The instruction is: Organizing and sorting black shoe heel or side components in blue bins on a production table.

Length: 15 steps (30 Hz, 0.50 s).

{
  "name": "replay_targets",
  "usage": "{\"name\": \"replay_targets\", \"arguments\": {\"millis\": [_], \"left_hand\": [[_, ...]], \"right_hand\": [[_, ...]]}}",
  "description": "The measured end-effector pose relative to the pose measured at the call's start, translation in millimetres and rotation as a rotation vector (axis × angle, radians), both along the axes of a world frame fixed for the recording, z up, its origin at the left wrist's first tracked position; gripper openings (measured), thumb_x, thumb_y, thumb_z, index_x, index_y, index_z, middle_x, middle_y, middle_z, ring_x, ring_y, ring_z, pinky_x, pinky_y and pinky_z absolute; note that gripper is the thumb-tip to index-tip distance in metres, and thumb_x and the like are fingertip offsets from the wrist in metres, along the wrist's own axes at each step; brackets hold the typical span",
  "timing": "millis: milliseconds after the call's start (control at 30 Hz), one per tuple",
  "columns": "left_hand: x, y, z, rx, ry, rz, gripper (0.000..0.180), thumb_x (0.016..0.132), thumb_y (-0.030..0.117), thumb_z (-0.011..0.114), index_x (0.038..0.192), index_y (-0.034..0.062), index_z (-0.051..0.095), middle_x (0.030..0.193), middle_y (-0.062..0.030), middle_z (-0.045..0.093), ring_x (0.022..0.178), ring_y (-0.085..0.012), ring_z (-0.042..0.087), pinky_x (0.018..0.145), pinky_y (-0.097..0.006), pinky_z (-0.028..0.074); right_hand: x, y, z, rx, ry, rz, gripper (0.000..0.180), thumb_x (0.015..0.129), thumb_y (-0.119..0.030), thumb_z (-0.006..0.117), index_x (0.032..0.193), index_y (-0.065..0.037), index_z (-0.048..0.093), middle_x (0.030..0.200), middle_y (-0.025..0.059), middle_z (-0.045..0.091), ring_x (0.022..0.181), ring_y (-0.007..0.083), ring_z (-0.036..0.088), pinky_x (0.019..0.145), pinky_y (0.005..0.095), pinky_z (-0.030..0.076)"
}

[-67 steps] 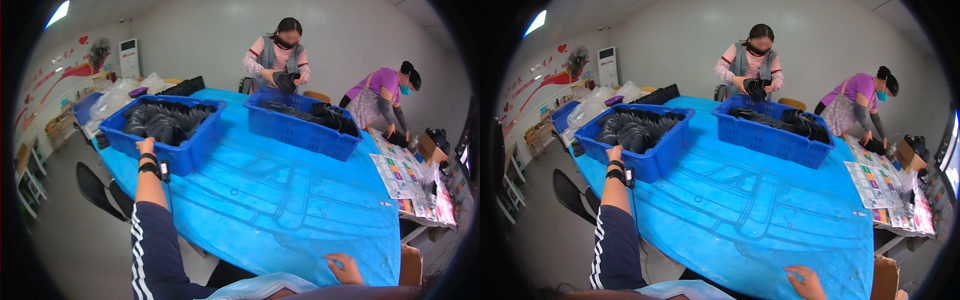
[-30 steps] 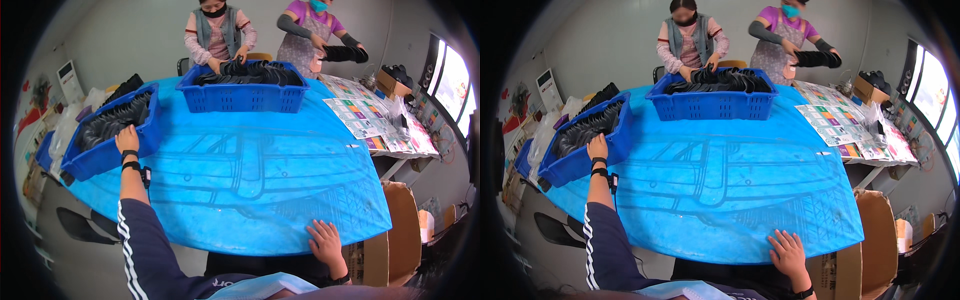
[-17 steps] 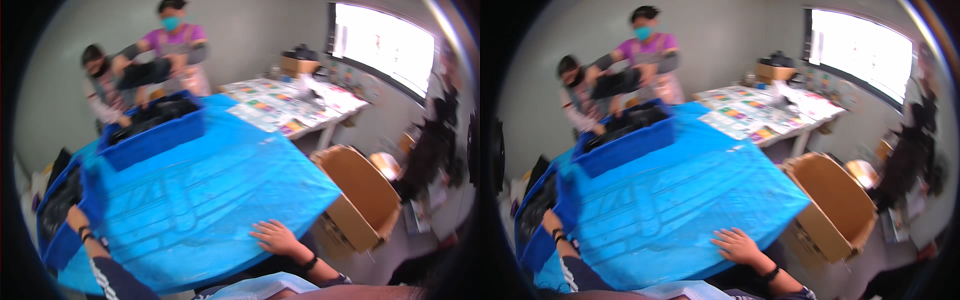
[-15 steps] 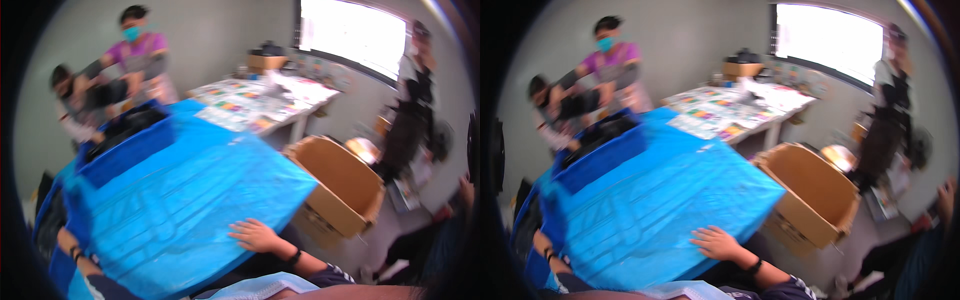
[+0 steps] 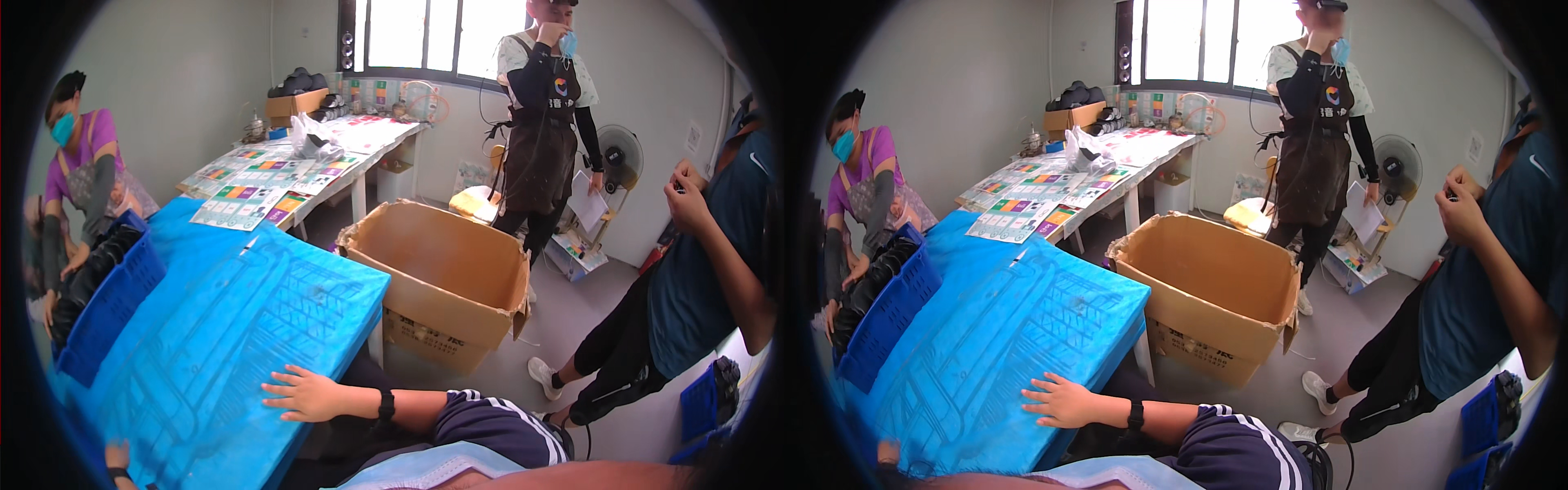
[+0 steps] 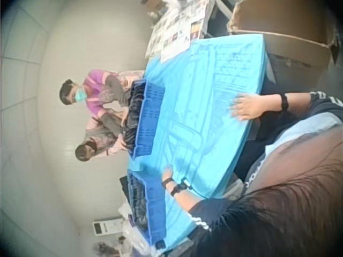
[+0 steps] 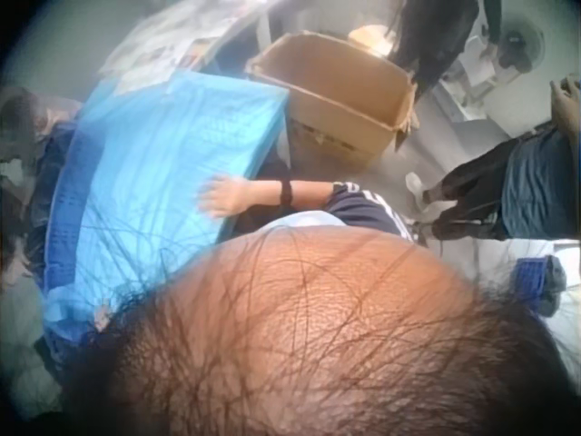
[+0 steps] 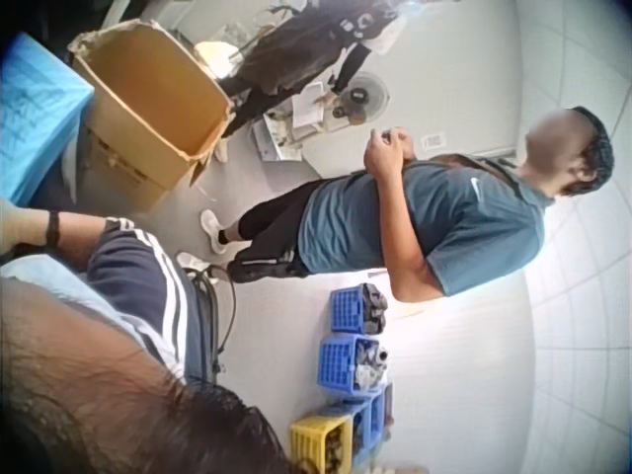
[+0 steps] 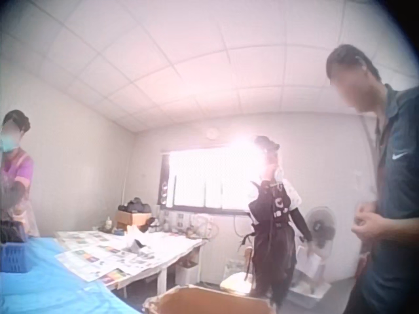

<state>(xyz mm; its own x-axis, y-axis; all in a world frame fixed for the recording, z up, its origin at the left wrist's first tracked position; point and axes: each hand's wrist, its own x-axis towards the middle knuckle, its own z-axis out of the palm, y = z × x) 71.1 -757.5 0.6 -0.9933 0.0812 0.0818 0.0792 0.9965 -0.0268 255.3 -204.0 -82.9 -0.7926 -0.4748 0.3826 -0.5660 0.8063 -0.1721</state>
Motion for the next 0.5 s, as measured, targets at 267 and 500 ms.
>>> {"name": "replay_targets", "arguments": {"millis": [267,500], "left_hand": [[145.6,251.6,147.7,0.488,0.273,-0.616,0.027,0.079,0.013,0.054,0.102,0.0000,0.058,0.097,-0.0170,0.058,0.094,-0.0324,0.054,0.084,-0.037,0.040],[183.4,226.0,124.5,0.747,0.930,-1.418,0.027,0.080,0.025,0.048,0.094,0.0024,0.055,0.097,-0.0150,0.054,0.091,-0.0312,0.052,0.082,-0.049,0.037]], "right_hand": [[-3.6,-0.9,3.5,0.061,-0.054,-0.014,0.044,0.090,-0.042,0.032,0.128,-0.022,0.039,0.137,0.0066,0.032,0.126,0.0289,0.029,0.103,0.0472,0.020],[-1.2,1.1,10.0,0.161,-0.066,-0.052,0.044,0.090,-0.041,0.034,0.130,-0.023,0.037,0.138,0.0057,0.030,0.126,0.0286,0.028,0.103,0.0472,0.019]]}}
